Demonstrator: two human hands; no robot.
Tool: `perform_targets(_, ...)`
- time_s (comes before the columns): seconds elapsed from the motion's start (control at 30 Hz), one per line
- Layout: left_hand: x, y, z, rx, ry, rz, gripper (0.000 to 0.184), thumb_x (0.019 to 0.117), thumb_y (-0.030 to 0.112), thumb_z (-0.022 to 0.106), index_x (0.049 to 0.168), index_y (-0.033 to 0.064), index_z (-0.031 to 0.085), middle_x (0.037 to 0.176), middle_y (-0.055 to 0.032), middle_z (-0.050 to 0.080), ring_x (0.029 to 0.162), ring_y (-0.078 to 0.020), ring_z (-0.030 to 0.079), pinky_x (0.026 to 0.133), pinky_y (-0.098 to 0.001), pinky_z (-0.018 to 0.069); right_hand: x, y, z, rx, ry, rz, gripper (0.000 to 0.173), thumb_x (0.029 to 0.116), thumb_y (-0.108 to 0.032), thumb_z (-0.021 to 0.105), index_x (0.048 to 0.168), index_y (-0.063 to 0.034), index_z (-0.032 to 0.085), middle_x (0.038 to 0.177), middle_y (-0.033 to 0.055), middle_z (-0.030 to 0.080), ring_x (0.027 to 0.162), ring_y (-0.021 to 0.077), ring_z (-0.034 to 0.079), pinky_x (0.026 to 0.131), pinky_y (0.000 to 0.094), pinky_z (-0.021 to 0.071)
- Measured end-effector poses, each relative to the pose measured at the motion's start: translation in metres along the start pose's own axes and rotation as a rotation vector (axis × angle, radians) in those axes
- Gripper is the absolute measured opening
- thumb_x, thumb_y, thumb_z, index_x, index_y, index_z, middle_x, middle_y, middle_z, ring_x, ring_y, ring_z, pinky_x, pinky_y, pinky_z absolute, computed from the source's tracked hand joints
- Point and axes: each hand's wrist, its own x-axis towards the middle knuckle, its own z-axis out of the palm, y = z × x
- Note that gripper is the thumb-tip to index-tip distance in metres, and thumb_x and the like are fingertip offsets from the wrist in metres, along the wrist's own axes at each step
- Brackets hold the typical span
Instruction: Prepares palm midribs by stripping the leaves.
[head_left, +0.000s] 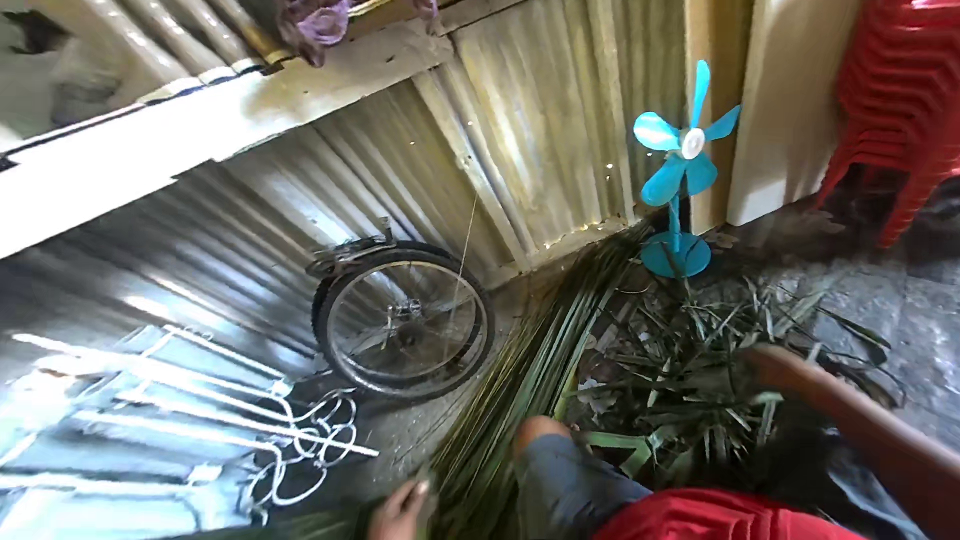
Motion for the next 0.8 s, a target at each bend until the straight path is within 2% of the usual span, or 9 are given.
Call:
perform_targets(0.13,0.004,0.1,0.066,-0.857,-0.213,-0.156,0.022,0.1053,0.008,0.053,0.123,-0.0042,0.059,0.098,-0.015,0.069,0.083,-0.0243,0.071,0.079,-0.0425,0.062,-0.022,-0.081,0.039,-0.422,-0.232,0.107,0.037,0.0867,-0.024,0.077,0.113,0.0022,0.069,0.121,0.0268,0.066,0.114,0.0486,0.063,0.09,0.0715,0.0494)
perform_targets(0.27,0.014,0.17,0.092,-1.336,-0.277,-0.204,0.017,0.1077,0.008,0.045,0.12,0.0013,0.056,0.091,-0.0143,0.069,0.078,-0.0252,0.071,0.075,-0.0417,0.0618,-0.022,-0.095,0.036,-0.335,-0.118,-0.037,0.033,0.088,-0.029,0.075,0.112,-0.0059,0.072,0.119,0.0222,0.069,0.113,0.0452,0.064,0.09,0.0698,0.0507)
perform_targets(0.37,0.023,0.199,0.119,-1.404,-0.236,-0.201,0.013,0.1066,0.01,0.051,0.117,0.0062,0.057,0.095,-0.0093,0.067,0.082,-0.0198,0.067,0.076,-0.0388,0.0587,-0.026,-0.093,0.035,-0.043,0.078,-0.203,0.039,0.0847,-0.03,0.081,0.116,-0.0092,0.074,0.113,0.0198,0.071,0.11,0.0405,0.066,0.096,0.0647,0.0508)
perform_targets(0.43,0.023,0.213,0.147,-1.362,-0.223,-0.191,0.01,0.1056,0.01,0.053,0.113,0.0064,0.059,0.093,-0.0066,0.066,0.076,-0.0149,0.064,0.07,-0.0322,0.0555,-0.034,-0.094,0.038,0.219,0.16,-0.339,0.042,0.0837,-0.024,0.085,0.121,-0.0065,0.074,0.109,0.0173,0.073,0.103,0.0329,0.069,0.096,0.0565,0.0531)
perform_targets(0.5,0.017,0.222,0.177,-1.328,-0.263,-0.158,0.009,0.105,0.007,0.053,0.11,0.0046,0.059,0.087,-0.005,0.065,0.069,-0.0118,0.062,0.065,-0.0281,0.0556,-0.05,-0.098,0.036,0.445,0.082,-0.394,0.042,0.0862,-0.021,0.082,0.124,-0.0059,0.071,0.106,0.0115,0.073,0.094,0.0212,0.07,0.088,0.0442,0.0578)
perform_targets(0.53,0.013,0.226,0.188,-1.318,-0.296,-0.167,0.008,0.1051,0.006,0.053,0.111,0.0045,0.057,0.086,-0.0042,0.064,0.067,-0.0106,0.062,0.065,-0.0267,0.0559,-0.059,-0.1,0.034,0.547,-0.008,-0.397,0.041,0.0867,-0.021,0.08,0.124,-0.0067,0.071,0.102,0.0083,0.072,0.084,0.0165,0.068,0.077,0.0388,0.0578)
perform_targets(0.63,0.001,0.239,0.208,-1.353,-0.329,-0.189,0.013,0.1011,0.0,0.057,0.113,0.0024,0.054,0.09,-0.0064,0.065,0.071,-0.0137,0.066,0.068,-0.0294,0.0601,-0.078,-0.099,0.037,0.702,-0.265,-0.462,0.04,0.0824,-0.02,0.079,0.12,-0.0094,0.071,0.088,0.0021,0.07,0.062,0.0094,0.058,0.055,0.0298,0.0514)
perform_targets(0.7,-0.005,0.246,0.213,-1.383,-0.323,-0.177,0.016,0.0992,-0.003,0.059,0.115,0.0005,0.055,0.094,-0.0087,0.066,0.074,-0.0164,0.068,0.07,-0.0321,0.0617,-0.08,-0.097,0.043,0.679,-0.344,-0.503,0.043,0.0834,-0.019,0.079,0.125,-0.0111,0.071,0.091,0.0021,0.071,0.064,0.0093,0.06,0.057,0.0296,0.0523)
perform_targets(0.8,-0.007,0.252,0.214,-1.39,-0.327,-0.174,0.024,0.0986,-0.006,0.059,0.122,-0.0038,0.053,0.098,-0.0148,0.069,0.078,-0.0227,0.072,0.074,-0.0373,0.0634,-0.074,-0.095,0.056,0.641,-0.261,-0.427,0.053,0.0861,-0.019,0.08,0.137,-0.0114,0.064,0.092,0.0055,0.073,0.068,0.0127,0.064,0.062,0.0332,0.0552)
